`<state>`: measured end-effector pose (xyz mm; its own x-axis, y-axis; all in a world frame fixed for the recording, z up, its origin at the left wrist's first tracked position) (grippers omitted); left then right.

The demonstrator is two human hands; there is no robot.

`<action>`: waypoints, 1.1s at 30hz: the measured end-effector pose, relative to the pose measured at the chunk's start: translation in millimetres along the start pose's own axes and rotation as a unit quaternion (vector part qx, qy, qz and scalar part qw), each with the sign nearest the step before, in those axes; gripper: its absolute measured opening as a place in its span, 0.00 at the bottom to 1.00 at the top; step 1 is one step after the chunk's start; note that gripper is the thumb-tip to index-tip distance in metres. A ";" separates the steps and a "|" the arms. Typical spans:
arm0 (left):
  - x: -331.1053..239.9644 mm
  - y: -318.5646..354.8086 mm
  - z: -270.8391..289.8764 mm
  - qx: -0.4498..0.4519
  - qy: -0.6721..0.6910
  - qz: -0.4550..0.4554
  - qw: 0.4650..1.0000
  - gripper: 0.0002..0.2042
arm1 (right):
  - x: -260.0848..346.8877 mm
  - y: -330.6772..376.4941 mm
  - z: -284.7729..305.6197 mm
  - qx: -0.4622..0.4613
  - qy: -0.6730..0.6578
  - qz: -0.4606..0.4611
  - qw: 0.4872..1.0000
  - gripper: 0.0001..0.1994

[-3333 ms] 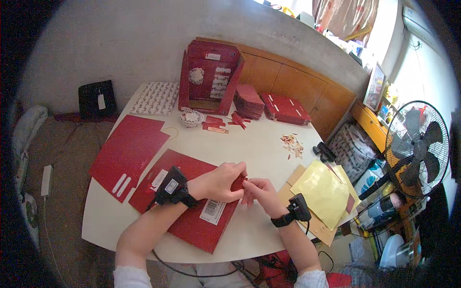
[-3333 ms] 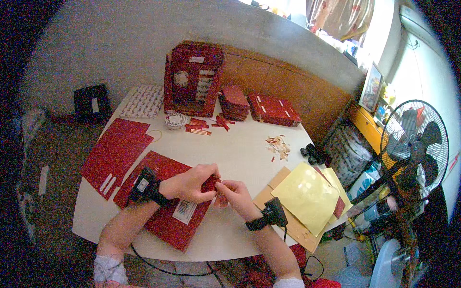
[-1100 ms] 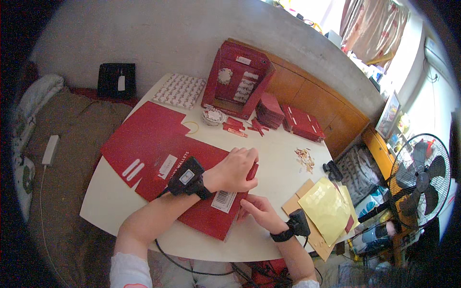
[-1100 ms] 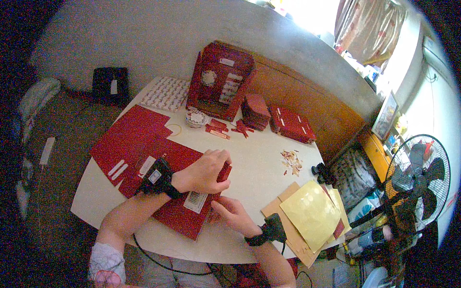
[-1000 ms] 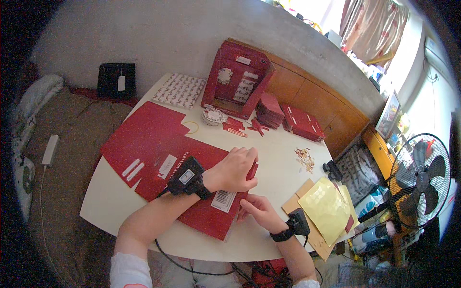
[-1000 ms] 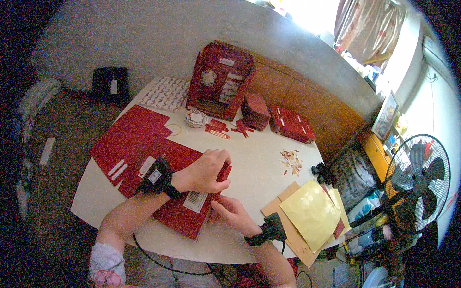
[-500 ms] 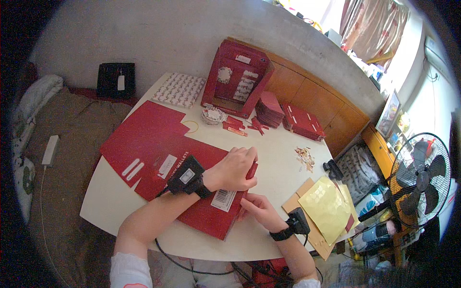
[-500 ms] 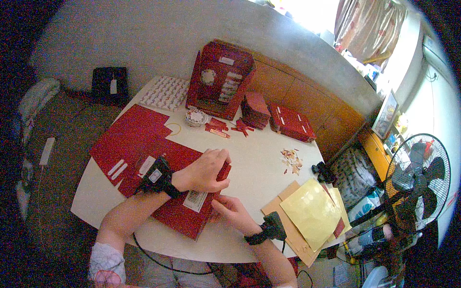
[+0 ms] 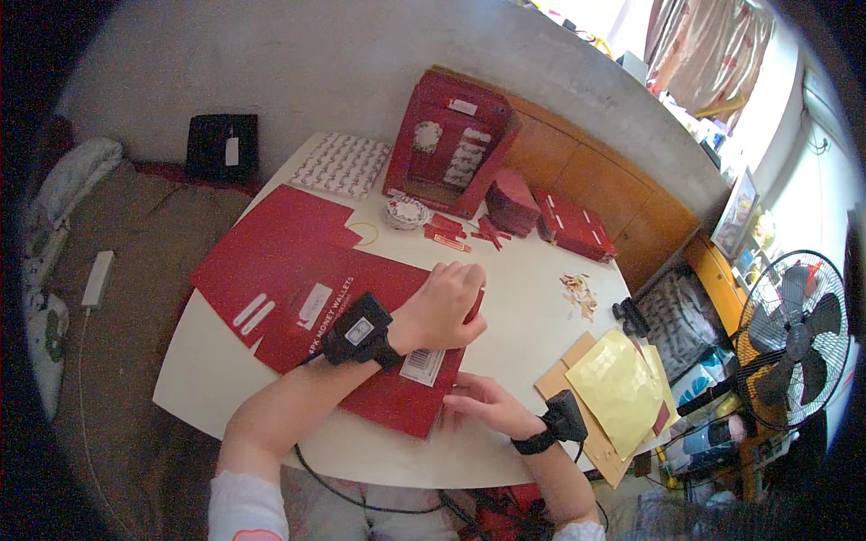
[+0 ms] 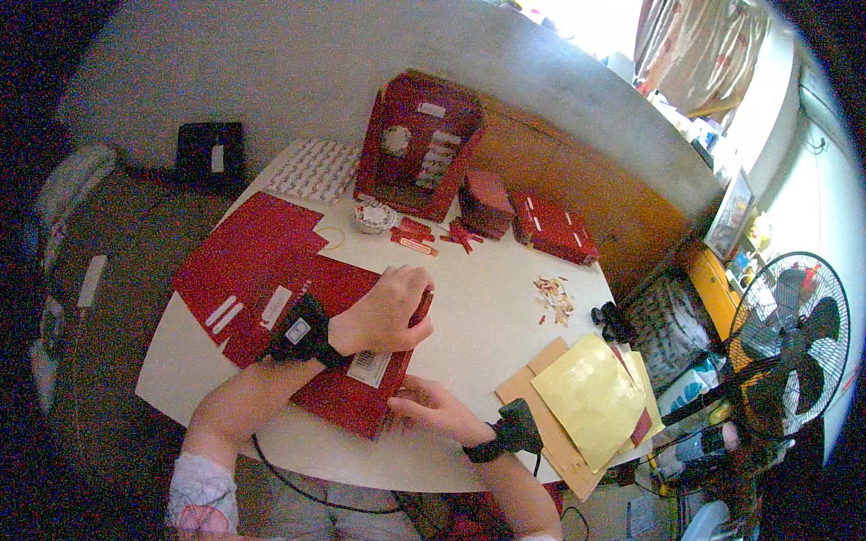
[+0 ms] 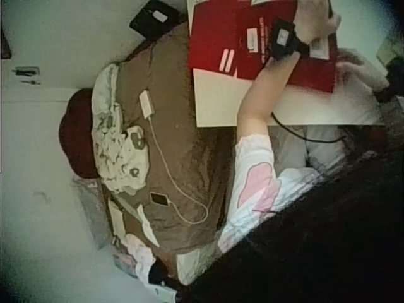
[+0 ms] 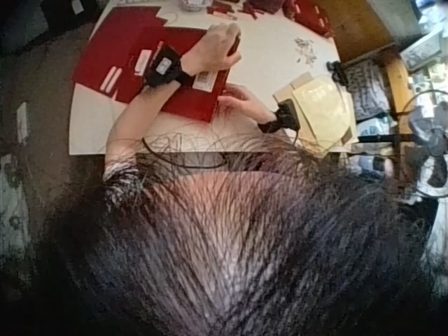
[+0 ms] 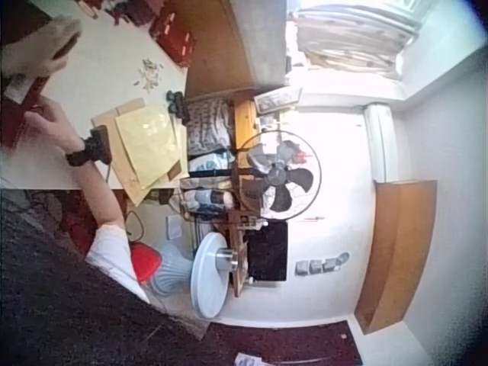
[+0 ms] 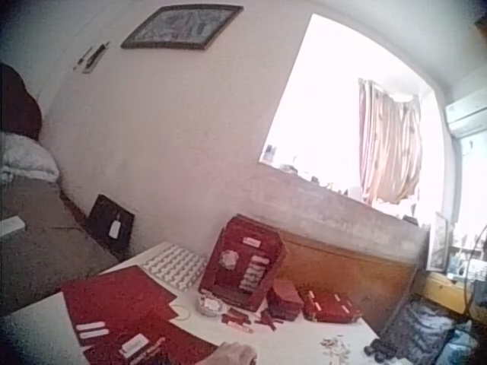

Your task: Folding and assembling cardboard packaging components at a table.

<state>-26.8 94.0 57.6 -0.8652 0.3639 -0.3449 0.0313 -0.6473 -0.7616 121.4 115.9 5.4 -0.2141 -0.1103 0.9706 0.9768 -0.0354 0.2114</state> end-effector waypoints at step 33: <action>4.0 -6.4 8.2 -0.018 0.016 -0.004 1.000 0.18 | 3.0 -0.2 -8.1 0.036 0.014 0.017 0.999 0.17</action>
<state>-34.6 94.1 65.6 -0.8496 0.3896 -0.3556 0.0432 -0.6206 -0.7830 120.4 107.5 7.3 -0.1808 -0.1382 0.9738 0.9814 0.0393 0.1878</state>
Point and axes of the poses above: each hand's wrist, its own y-axis away from the middle knuckle, its own z-axis out of the back of the hand, x = y × z, the point moved 4 cm from there along -y, towards the middle knuckle, and after that the axes turned 7 degrees about y, right-handed, at the moved point
